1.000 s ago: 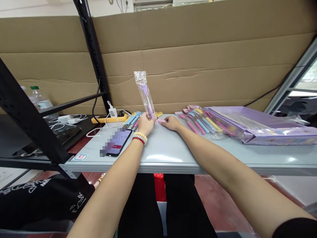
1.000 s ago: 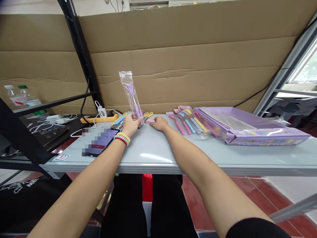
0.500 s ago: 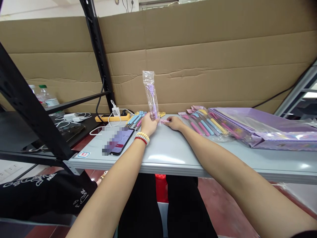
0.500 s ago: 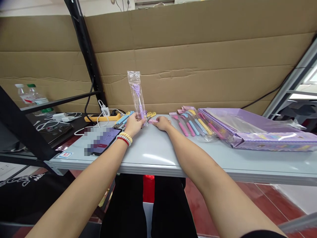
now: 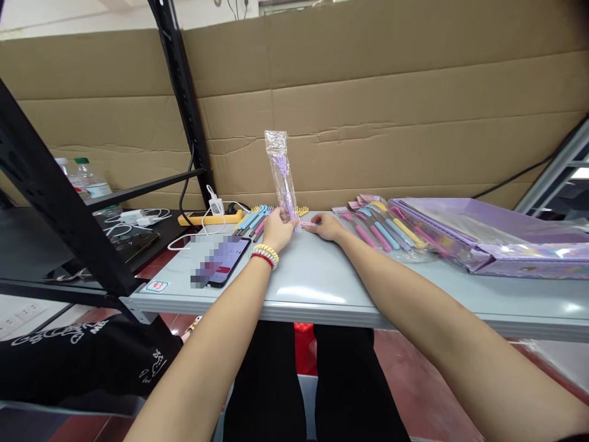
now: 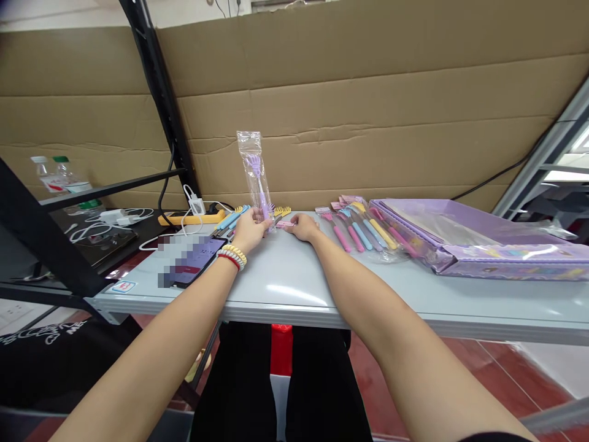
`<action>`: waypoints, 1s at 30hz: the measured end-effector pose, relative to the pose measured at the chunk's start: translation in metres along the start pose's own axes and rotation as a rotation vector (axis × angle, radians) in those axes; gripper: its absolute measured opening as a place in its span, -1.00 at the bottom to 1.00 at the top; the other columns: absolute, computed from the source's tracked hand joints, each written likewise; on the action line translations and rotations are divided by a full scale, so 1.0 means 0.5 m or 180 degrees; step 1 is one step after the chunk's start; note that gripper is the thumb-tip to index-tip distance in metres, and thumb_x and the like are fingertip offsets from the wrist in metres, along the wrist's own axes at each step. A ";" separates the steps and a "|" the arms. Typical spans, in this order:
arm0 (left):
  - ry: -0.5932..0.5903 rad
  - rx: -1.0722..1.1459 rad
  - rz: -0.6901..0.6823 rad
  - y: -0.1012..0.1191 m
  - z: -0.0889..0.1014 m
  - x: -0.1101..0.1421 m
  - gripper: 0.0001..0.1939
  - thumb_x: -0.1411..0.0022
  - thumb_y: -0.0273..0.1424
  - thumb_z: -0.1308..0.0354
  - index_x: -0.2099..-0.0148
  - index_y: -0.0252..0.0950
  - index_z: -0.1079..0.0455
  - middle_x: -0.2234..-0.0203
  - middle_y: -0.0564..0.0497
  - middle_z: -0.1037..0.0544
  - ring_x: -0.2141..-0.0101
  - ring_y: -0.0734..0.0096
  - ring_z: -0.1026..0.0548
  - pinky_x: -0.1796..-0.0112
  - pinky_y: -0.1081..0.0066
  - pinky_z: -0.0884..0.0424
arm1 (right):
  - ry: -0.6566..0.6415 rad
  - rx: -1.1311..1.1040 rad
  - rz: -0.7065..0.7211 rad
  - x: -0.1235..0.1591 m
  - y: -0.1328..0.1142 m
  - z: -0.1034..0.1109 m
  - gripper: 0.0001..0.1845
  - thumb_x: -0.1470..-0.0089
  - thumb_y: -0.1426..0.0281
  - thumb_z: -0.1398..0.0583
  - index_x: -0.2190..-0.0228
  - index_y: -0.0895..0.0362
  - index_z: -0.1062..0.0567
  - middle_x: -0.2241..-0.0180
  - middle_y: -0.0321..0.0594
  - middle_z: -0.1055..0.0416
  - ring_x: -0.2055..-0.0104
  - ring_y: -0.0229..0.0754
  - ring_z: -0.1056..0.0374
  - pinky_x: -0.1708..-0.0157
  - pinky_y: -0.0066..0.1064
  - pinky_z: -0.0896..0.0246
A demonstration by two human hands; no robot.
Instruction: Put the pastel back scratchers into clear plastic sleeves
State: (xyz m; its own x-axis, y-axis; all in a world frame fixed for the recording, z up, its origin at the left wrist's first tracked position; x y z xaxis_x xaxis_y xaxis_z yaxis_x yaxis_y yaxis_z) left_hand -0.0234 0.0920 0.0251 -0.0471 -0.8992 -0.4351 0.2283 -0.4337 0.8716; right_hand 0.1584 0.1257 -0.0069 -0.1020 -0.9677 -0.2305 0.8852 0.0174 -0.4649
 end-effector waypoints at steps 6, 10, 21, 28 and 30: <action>-0.0026 -0.0030 0.0057 0.007 0.000 0.007 -0.77 -0.02 -0.53 -0.25 0.22 -0.31 -0.39 0.33 -0.06 -0.58 0.30 0.36 -0.53 0.16 0.32 -0.42 | -0.0140 0.0065 -0.0154 0.006 -0.005 -0.002 -0.49 0.03 0.12 -0.25 0.06 0.08 -0.47 0.00 -0.12 -0.43 -0.04 -0.07 -0.34 0.03 -0.33 -0.14; -0.0070 -0.0058 0.0023 0.009 -0.003 0.008 -0.79 -0.03 -0.53 -0.24 0.22 -0.31 -0.40 0.33 -0.06 -0.58 0.30 0.35 -0.53 0.16 0.31 -0.42 | -0.0131 0.0084 -0.0125 0.005 -0.004 -0.002 -0.55 0.02 0.13 -0.25 0.10 0.05 -0.49 0.06 -0.18 -0.47 0.02 -0.10 -0.36 0.07 -0.34 -0.16; -0.0053 -0.0157 0.0010 0.009 0.000 0.007 -0.77 -0.03 -0.50 -0.26 0.21 -0.31 -0.39 0.33 -0.07 -0.58 0.30 0.34 -0.52 0.17 0.32 -0.41 | 0.0288 -0.0568 0.0064 0.007 0.000 0.018 -0.49 0.09 0.30 -0.31 0.06 0.15 -0.45 0.09 -0.12 -0.48 0.10 -0.18 -0.40 0.12 -0.42 -0.21; -0.0038 -0.0240 0.0091 -0.013 -0.004 -0.003 -0.75 0.01 -0.48 -0.26 0.21 -0.31 -0.40 0.31 -0.09 -0.58 0.29 0.32 -0.52 0.16 0.31 -0.39 | 0.0611 -0.1051 -0.0174 0.022 0.012 0.049 -0.54 0.15 0.44 -0.31 0.12 0.17 -0.44 0.19 -0.15 -0.52 0.18 -0.20 -0.42 0.14 -0.39 -0.25; -0.0025 -0.0284 0.0145 -0.017 -0.003 -0.004 -0.75 0.04 -0.48 -0.27 0.23 -0.31 -0.41 0.33 -0.10 -0.58 0.28 0.29 -0.52 0.16 0.31 -0.38 | 0.0659 -0.1266 -0.0269 0.022 0.021 0.056 -0.52 0.19 0.48 -0.30 0.14 0.17 -0.43 0.27 -0.19 -0.53 0.25 -0.20 -0.43 0.19 -0.38 -0.26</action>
State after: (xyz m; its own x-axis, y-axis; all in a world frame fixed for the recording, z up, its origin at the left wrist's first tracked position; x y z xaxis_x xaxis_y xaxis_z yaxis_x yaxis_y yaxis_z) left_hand -0.0238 0.0976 0.0184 -0.0423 -0.9185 -0.3932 0.3162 -0.3857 0.8668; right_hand 0.1793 0.1080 0.0097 -0.2908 -0.8999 -0.3249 0.6308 0.0750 -0.7723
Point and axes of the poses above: each hand's wrist, its own x-axis away from the middle knuckle, its own z-axis out of the back of the hand, y = z × x, the point moved 9 cm from there along -x, towards the middle knuckle
